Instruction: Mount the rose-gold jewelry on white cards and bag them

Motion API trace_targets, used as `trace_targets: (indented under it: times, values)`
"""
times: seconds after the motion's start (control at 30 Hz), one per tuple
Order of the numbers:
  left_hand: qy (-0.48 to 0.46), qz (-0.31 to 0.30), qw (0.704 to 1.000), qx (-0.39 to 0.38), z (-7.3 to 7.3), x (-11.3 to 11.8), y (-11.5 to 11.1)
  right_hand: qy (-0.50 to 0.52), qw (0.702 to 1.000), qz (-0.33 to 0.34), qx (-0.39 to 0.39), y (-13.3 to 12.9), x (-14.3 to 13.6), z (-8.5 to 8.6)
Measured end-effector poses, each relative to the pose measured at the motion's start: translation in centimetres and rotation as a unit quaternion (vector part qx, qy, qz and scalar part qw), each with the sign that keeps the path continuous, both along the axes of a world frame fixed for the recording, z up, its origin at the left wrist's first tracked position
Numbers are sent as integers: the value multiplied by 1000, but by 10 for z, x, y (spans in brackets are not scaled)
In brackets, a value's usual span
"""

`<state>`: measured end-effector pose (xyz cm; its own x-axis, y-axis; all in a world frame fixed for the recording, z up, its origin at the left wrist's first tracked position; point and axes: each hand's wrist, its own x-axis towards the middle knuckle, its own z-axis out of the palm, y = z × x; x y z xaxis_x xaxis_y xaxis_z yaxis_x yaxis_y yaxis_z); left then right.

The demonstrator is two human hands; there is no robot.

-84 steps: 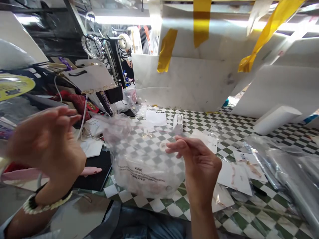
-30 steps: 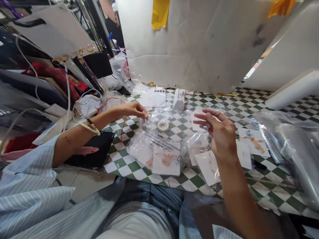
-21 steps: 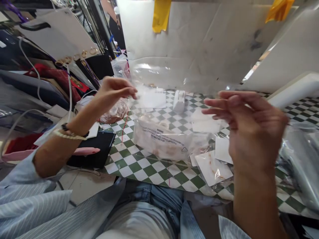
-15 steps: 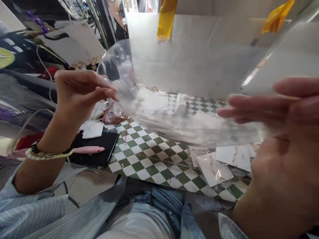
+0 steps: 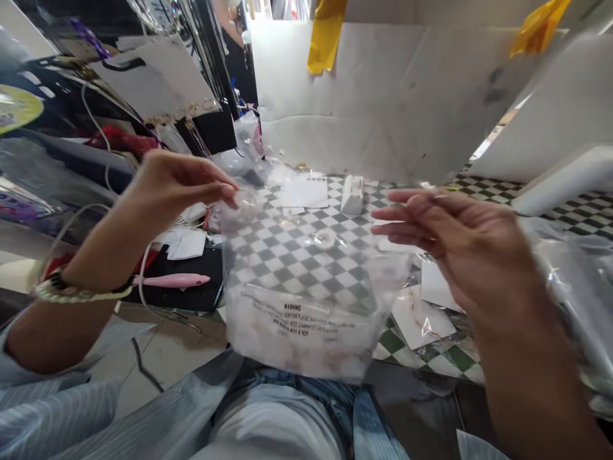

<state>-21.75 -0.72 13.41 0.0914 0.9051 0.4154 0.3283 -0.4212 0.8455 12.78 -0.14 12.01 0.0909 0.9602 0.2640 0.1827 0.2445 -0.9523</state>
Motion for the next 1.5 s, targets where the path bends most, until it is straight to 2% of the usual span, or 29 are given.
trace_targets:
  times: [0.07, 0.13, 0.23, 0.3, 0.37, 0.43, 0.5, 0.53, 0.57, 0.6, 0.63, 0.67, 0.7, 0.73, 0.83, 0.9, 0.97, 1.07, 1.17, 1.23, 1.33, 1.4, 1.43, 1.5]
  values:
    - [4, -16, 997, -72, -30, -2, 26, 12, 994, 74, -83, 18, -3, -32]
    - [3, -40, 993, -114, -58, -3, 48, 6, 990, 88, -112, 37, -3, -61]
    - [31, -48, 990, -128, -84, -3, 73, -2, 990, 87, -115, 59, 2, -84]
    - [58, -42, 989, -128, -88, -5, 84, -11, 988, 102, -112, 68, 6, -85]
    - [73, -38, 989, -123, -86, -6, 90, -26, 987, 123, -105, 71, 7, -79]
    - [91, -7, 994, -51, -83, -3, 89, -41, 984, 144, -92, 70, 7, -73]
    - [117, 17, 992, 46, -82, 8, 79, -54, 981, 167, -85, 69, 5, -71]
    - [137, -3, 987, 86, -83, 18, 70, -58, 979, 176, -84, 70, 4, -72]
    - [162, -54, 980, 103, -85, 30, 59, -61, 978, 184, -83, 71, 2, -74]
    - [190, -140, 965, 115, -88, 43, 48, -63, 976, 190, -83, 73, 1, -77]
    - [254, -271, 919, 130, -92, 58, 36, -66, 975, 196, -83, 75, 0, -80]
    - [299, -356, 871, 159, -96, 73, 27, -68, 974, 201, -83, 77, 0, -83]
    - [336, -387, 842, 167, -101, 88, 19, -71, 972, 207, -84, 80, -1, -86]
    - [356, -399, 828, 171, -105, 101, 13, -73, 971, 212, -85, 81, -2, -87]
    - [393, -374, 820, 181, -113, 125, 11, -74, 966, 232, -89, 84, -3, -89]
    - [421, -349, 819, 177, -117, 123, 15, -70, 964, 241, -91, 83, -2, -88]
    - [443, -299, 832, 148, -119, 105, 16, -66, 964, 240, -91, 82, 1, -87]
    - [461, -224, 854, 89, -125, 59, 10, -57, 967, 231, -89, 82, 7, -88]
    - [502, -134, 854, 22, -128, 19, 4, -53, 968, 229, -84, 84, 9, -89]
    - [522, -57, 851, -12, -124, 3, 9, -52, 969, 230, -75, 85, 8, -88]
    - [507, 46, 861, -6, -105, -4, 36, -61, 969, 235, -47, 84, 6, -82]
    - [474, 82, 876, 8, -90, -4, 65, -78, 966, 245, -26, 83, 6, -76]
    - [435, 74, 897, 5, -83, -3, 80, -89, 964, 252, -19, 82, 6, -73]
    - [375, -6, 924, -76, -74, -3, 107, -102, 959, 263, -11, 81, 8, -69]
